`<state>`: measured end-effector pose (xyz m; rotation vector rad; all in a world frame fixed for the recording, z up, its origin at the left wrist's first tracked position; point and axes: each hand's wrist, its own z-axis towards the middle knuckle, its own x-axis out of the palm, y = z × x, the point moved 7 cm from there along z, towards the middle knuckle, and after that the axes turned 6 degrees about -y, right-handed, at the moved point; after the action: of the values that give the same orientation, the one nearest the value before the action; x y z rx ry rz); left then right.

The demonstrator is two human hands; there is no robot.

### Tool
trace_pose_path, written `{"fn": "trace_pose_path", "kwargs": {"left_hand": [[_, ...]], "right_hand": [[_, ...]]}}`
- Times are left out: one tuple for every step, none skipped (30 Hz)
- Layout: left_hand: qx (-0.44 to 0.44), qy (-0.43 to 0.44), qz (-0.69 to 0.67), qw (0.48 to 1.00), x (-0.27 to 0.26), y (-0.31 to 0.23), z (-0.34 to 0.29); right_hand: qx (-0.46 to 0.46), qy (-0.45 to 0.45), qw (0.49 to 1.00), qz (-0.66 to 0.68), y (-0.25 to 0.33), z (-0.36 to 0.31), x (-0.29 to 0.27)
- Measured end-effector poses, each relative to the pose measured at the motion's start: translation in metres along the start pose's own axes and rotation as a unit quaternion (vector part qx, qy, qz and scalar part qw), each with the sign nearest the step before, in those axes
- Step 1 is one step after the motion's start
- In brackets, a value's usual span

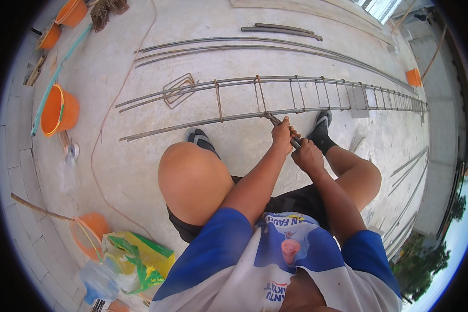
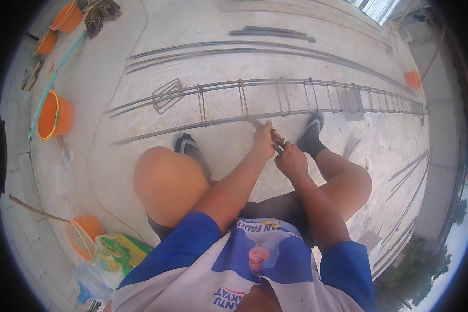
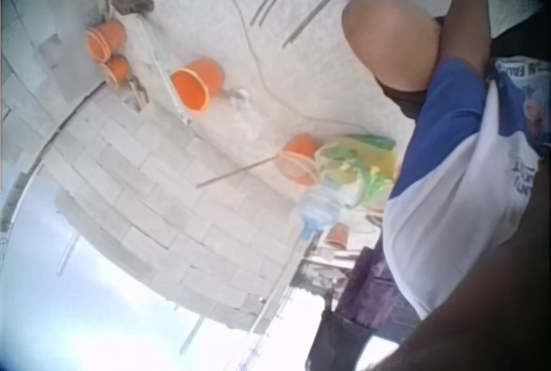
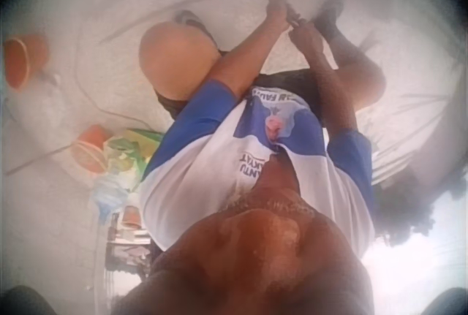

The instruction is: The person sits on the floor and assembles a rebar cage by tying metal rods together with wire. They use pliers to twist and secure the wire at each intersection of the rebar grid.

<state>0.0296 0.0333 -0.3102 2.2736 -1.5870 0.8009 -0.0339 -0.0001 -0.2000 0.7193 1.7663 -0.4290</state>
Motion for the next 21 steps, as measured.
{"fn": "trace_pose_path", "kwargs": {"left_hand": [[-0.002,-0.006,-0.004,1.000,0.003,0.001,-0.003],[-0.005,-0.012,-0.008,1.000,0.005,0.001,-0.005],[-0.002,-0.009,-0.012,1.000,0.006,0.002,-0.002],[0.002,-0.005,-0.016,1.000,0.004,0.003,0.003],[0.005,-0.001,-0.020,1.000,0.003,0.004,0.007],[0.008,-0.001,-0.017,1.000,0.001,0.007,0.010],[0.012,-0.003,-0.012,1.000,0.000,0.007,0.011],[0.017,-0.004,-0.007,1.000,-0.001,0.008,0.012],[0.013,-0.004,-0.011,1.000,-0.002,0.008,0.014],[0.009,-0.004,-0.013,1.000,-0.003,0.006,0.012],[0.005,-0.005,-0.016,1.000,-0.005,0.004,0.011],[-0.002,0.001,0.002,1.000,-0.007,0.002,0.009],[-0.007,0.006,0.021,1.000,-0.010,-0.001,0.004],[-0.013,0.010,0.040,0.999,-0.015,-0.004,0.000],[-0.025,0.049,0.018,0.998,-0.017,-0.008,-0.004],[-0.041,0.092,-0.005,0.995,-0.015,-0.012,-0.010],[-0.057,0.136,-0.027,0.989,-0.011,-0.014,-0.016],[-0.062,0.143,-0.033,0.987,-0.007,-0.013,-0.021],[-0.064,0.150,-0.041,0.986,0.001,-0.018,-0.035],[-0.068,0.156,-0.049,0.984,0.007,-0.020,-0.043],[-0.070,0.185,-0.047,0.979,0.004,-0.009,-0.030]], "right_hand": [[-0.001,-0.010,1.000,-0.004,-0.006,0.005,0.003],[-0.010,-0.023,1.000,0.001,-0.010,0.009,0.006],[-0.018,-0.036,0.999,0.005,-0.014,0.013,0.008],[-0.027,-0.048,0.998,0.010,-0.016,0.014,0.011],[-0.032,-0.055,0.998,0.004,-0.020,0.015,0.016],[-0.037,-0.061,0.997,-0.002,-0.023,0.015,0.022],[-0.043,-0.067,0.997,-0.006,-0.022,0.016,0.022],[-0.040,-0.068,0.997,-0.001,-0.022,0.016,0.023],[-0.036,-0.069,0.997,0.004,-0.022,0.016,0.024],[-0.032,-0.069,0.997,0.011,-0.018,0.016,0.020],[-0.036,-0.030,0.999,0.008,-0.014,0.015,0.019],[-0.040,0.008,0.999,0.005,-0.010,0.014,0.016],[-0.045,0.047,0.998,0.004,-0.004,0.011,0.010],[0.007,0.173,0.980,0.094,-0.002,0.010,0.011],[0.058,0.294,0.937,0.181,0.001,0.009,0.007],[0.112,0.403,0.870,0.261,0.002,0.003,0.006],[0.136,0.441,0.814,0.351,-0.002,0.001,0.010],[0.153,0.461,0.778,0.398,-0.006,-0.002,0.014],[0.168,0.481,0.738,0.442,-0.006,-0.005,0.018],[0.183,0.498,0.696,0.484,-0.004,-0.009,0.019],[0.184,0.490,0.709,0.473,-0.008,-0.009,0.019]]}}
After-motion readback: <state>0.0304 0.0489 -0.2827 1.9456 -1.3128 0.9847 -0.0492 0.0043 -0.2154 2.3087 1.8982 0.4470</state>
